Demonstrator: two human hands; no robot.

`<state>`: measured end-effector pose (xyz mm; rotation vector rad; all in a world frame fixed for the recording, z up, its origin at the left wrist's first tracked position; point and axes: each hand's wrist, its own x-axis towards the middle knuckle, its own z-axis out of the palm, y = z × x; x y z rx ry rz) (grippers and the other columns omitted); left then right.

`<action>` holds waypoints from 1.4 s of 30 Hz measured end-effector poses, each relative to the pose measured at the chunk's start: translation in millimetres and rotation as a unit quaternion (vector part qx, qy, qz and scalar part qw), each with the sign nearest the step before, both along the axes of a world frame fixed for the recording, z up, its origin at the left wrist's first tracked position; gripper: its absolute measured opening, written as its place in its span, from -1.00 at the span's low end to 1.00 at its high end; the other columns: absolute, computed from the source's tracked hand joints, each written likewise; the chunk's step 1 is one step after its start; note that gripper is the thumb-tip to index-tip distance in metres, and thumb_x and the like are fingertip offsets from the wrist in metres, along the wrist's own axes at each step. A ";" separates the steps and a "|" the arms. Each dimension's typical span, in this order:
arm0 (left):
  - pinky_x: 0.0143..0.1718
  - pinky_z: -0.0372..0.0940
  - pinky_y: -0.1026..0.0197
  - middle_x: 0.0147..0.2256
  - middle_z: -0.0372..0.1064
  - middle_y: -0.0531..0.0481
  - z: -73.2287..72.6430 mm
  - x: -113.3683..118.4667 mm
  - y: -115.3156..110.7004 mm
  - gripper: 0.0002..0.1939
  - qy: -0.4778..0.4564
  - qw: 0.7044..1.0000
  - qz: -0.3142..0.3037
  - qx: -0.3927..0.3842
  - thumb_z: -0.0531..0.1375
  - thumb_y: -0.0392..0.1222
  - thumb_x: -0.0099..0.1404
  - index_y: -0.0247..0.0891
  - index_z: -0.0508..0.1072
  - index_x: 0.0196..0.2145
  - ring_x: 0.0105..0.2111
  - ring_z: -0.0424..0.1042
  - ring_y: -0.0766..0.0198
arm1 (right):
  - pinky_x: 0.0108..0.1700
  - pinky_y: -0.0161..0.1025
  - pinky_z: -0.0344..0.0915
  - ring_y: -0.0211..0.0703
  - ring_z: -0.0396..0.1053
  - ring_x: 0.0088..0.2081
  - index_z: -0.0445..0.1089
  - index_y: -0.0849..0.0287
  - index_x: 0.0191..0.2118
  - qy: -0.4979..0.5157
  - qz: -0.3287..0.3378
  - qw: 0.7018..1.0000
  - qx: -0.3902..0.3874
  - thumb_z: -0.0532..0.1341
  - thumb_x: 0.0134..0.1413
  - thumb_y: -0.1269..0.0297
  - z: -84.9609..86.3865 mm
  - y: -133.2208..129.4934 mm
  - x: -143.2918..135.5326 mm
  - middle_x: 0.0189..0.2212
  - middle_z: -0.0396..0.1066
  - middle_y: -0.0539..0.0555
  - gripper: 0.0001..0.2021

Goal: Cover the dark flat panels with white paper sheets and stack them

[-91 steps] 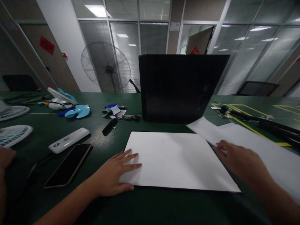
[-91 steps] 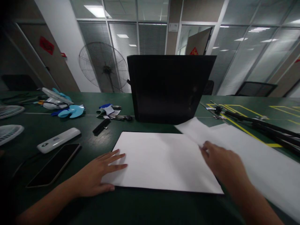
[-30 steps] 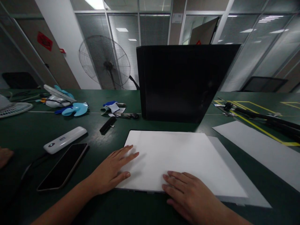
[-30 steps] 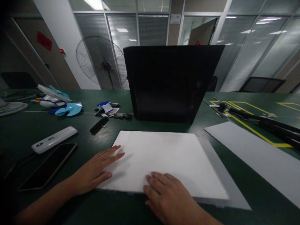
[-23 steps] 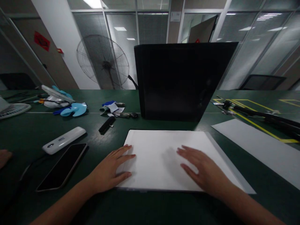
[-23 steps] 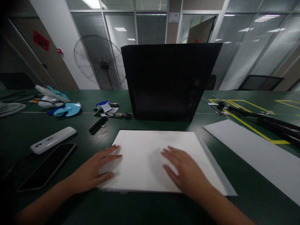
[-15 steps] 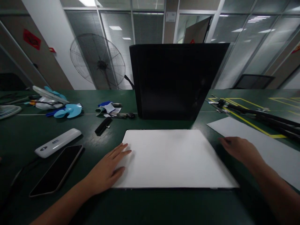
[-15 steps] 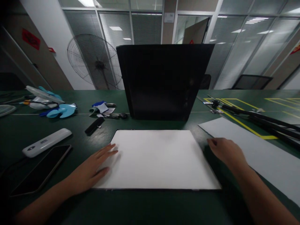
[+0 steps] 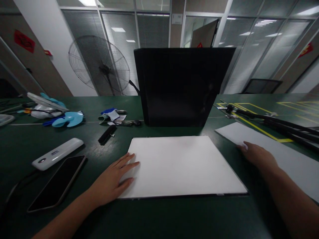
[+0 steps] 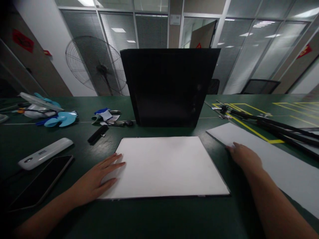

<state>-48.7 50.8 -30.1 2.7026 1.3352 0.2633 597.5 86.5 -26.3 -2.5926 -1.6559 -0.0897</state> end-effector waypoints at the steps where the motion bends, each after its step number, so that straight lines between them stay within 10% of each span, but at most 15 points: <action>1: 0.38 0.10 -0.31 0.48 -0.12 0.04 0.0 -0.1 0.1 -0.43 -0.002 1.000 -0.002 0.000 0.10 0.10 0.51 0.08 0.18 0.41 0.46 -0.04 -0.11 | -0.06 0.08 0.37 0.18 0.45 -0.07 0.43 0.27 0.16 -0.007 -0.004 1.000 -0.004 -0.10 0.40 0.03 1.8 -1.7 -2.5 -0.02 0.43 0.43 -0.46; 6: 0.38 0.11 -0.29 0.48 -0.10 0.04 2.9 0.9 -1.5 -0.44 -0.005 1.000 0.008 -0.005 0.09 0.12 0.51 0.07 0.21 0.40 0.45 -0.04 -0.12 | -0.22 0.05 0.35 0.22 0.48 -0.21 0.48 0.25 -0.03 -0.068 -0.002 0.998 0.013 -0.17 0.39 0.12 28.4 -12.0 -43.2 -0.17 0.45 0.44 -0.48; 11: 0.39 0.10 -0.25 0.47 -0.06 0.02 7.6 3.4 -5.3 -0.39 -0.012 1.000 0.017 -0.015 0.07 0.17 0.51 0.03 0.15 0.43 0.45 -0.02 -0.10 | -0.20 -0.01 0.43 0.09 0.51 -0.23 0.50 0.12 0.03 -0.100 0.168 0.981 0.005 -0.06 0.38 0.11 45.0 -32.2 -129.0 -0.15 0.52 0.25 -0.56; 17: 0.38 0.08 -0.26 0.50 -0.21 -0.10 14.3 6.4 -7.8 -0.22 -0.016 0.999 0.026 -0.022 0.00 0.21 0.54 -0.04 -0.24 0.52 0.45 -0.03 -0.13 | -0.02 -0.14 0.51 -0.06 0.49 0.01 0.52 -0.01 0.07 -0.064 0.467 0.882 -0.029 0.04 0.30 0.31 20.0 -75.2 -241.9 0.06 0.48 0.05 -0.62; 21: 0.36 0.06 -0.36 0.51 -0.30 0.04 17.1 5.9 -6.2 -0.35 0.003 1.000 -0.011 -0.026 0.04 0.21 0.53 0.20 -0.04 0.47 0.46 -0.09 -0.21 | 0.08 -0.02 0.50 0.03 0.43 0.13 0.46 0.03 0.19 -0.022 0.561 0.827 -0.003 0.07 0.36 0.16 13.3 -94.9 -276.6 0.16 0.40 0.07 -0.60; 25: 0.35 0.11 -0.36 0.50 -0.20 0.04 14.8 3.8 -4.8 -0.40 -0.009 1.000 -0.014 -0.018 0.15 0.22 0.46 0.18 0.22 0.39 0.44 -0.04 -0.25 | 0.23 0.02 0.41 -0.03 0.35 0.22 0.24 -0.08 0.38 0.059 0.556 0.829 0.006 0.02 0.38 -0.11 21.2 -91.0 -269.6 0.28 0.27 0.01 -0.44; 29: 0.34 0.17 -0.30 0.48 -0.09 -0.03 11.0 4.1 -4.8 -0.45 -0.024 1.000 0.003 -0.010 0.18 0.24 0.43 0.00 0.40 0.26 0.43 0.03 -0.21 | 0.38 0.14 0.20 0.05 0.23 0.31 0.24 0.05 0.38 0.012 0.318 0.948 0.014 -0.15 0.38 -0.16 23.5 -60.5 -217.5 0.30 0.24 0.10 -0.34; 33: 0.38 0.13 -0.25 0.45 0.01 -0.08 8.3 6.6 -4.1 -0.47 -0.018 1.000 0.017 -0.003 0.20 0.27 0.40 -0.12 0.44 0.13 0.43 0.04 -0.17 | 0.15 0.41 0.30 0.45 0.37 0.13 0.30 0.49 0.29 -0.014 0.139 0.990 -0.006 -0.13 0.31 -0.19 16.5 -29.9 -147.0 0.15 0.34 0.49 -0.18; 37: 0.40 0.08 -0.26 0.47 -0.05 -0.04 7.4 5.8 -3.1 -0.41 -0.010 1.000 0.006 -0.001 0.18 0.13 0.43 -0.07 0.26 0.33 0.46 -0.05 -0.15 | 0.01 0.29 0.42 0.30 0.49 -0.07 0.32 0.30 0.30 0.017 0.108 0.994 -0.027 -0.10 0.29 -0.26 9.6 -12.6 -112.5 -0.01 0.47 0.38 -0.21; 42: 0.39 0.06 -0.35 0.51 -0.26 0.13 6.2 1.0 -2.0 -0.34 0.002 1.000 -0.031 -0.001 0.14 0.01 0.45 0.17 0.08 0.43 0.48 -0.15 -0.17 | 0.32 0.12 0.23 0.19 0.24 0.29 0.02 0.32 0.45 0.016 0.124 0.992 0.014 -0.11 0.33 -0.17 6.2 -8.0 -114.8 0.33 0.16 0.34 -0.21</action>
